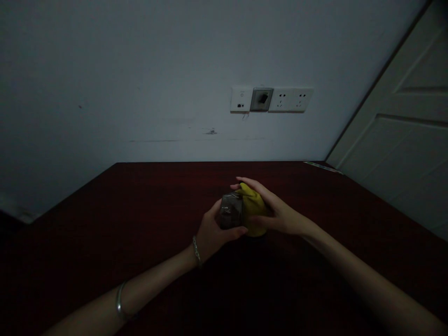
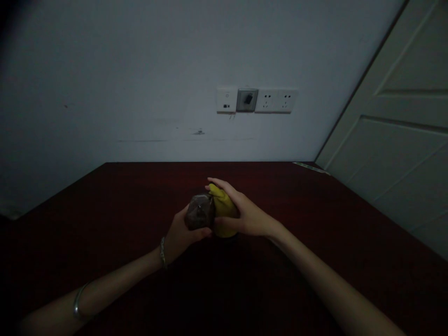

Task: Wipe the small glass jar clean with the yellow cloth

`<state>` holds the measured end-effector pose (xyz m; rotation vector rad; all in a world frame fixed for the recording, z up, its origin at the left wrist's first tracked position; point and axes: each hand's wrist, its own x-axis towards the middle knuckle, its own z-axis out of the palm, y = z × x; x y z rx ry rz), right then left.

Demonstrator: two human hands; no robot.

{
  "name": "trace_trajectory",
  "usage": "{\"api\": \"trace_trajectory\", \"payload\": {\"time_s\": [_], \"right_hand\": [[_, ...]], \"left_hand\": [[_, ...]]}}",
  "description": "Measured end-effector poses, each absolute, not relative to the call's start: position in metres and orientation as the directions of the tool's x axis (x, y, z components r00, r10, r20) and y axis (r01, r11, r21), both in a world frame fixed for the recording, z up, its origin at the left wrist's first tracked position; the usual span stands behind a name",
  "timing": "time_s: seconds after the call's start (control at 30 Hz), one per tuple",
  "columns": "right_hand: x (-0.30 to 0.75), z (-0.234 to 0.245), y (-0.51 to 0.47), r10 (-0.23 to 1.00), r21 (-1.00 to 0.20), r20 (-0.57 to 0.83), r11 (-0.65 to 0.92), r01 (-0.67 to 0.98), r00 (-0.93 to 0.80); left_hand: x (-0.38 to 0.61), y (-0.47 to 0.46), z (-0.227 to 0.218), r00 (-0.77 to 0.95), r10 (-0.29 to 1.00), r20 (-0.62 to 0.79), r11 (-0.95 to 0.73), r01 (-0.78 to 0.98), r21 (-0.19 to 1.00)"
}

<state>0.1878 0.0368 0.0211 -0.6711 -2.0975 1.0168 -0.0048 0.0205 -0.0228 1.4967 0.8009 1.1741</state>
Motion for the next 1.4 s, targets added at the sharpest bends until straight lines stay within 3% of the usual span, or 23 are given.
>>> {"api": "trace_trajectory", "payload": {"time_s": [0.3, 0.53, 0.7, 0.83, 0.97, 1.07, 1.23, 1.4], "right_hand": [[0.176, 0.004, 0.034, 0.690, -0.607, 0.448, 0.702, 0.373, -0.569], [0.168, -0.004, 0.034, 0.700, -0.554, 0.483, 0.710, 0.435, -0.527], [0.172, -0.005, 0.037, 0.706, -0.596, 0.517, 0.703, 0.389, -0.483], [0.173, -0.005, 0.041, 0.808, -0.772, 0.450, 0.566, 0.290, -0.381], [0.172, -0.004, 0.043, 0.870, -0.887, 0.345, 0.425, 0.179, -0.354], [0.170, -0.004, 0.042, 0.874, -0.889, 0.338, 0.419, 0.187, -0.348], [0.168, -0.003, 0.036, 0.815, -0.799, 0.404, 0.535, 0.273, -0.415], [0.166, 0.001, 0.029, 0.798, -0.770, 0.389, 0.556, 0.313, -0.460]], "left_hand": [[-0.004, 0.021, -0.021, 0.270, 0.947, 0.176, -0.177, -0.019, 0.984], [-0.004, 0.025, -0.026, 0.284, 0.946, 0.158, -0.165, 0.003, 0.986], [-0.006, 0.027, -0.025, 0.383, 0.900, 0.207, -0.191, -0.080, 0.978], [-0.009, 0.030, -0.022, 0.525, 0.828, 0.194, -0.202, -0.044, 0.978], [-0.012, 0.032, -0.025, 0.499, 0.825, 0.265, -0.333, 0.051, 0.941], [-0.013, 0.034, -0.030, 0.443, 0.850, 0.286, -0.329, 0.022, 0.944], [-0.014, 0.036, -0.034, 0.457, 0.841, 0.288, -0.298, -0.053, 0.953], [-0.015, 0.037, -0.030, 0.445, 0.818, 0.364, -0.380, -0.057, 0.923]]}}
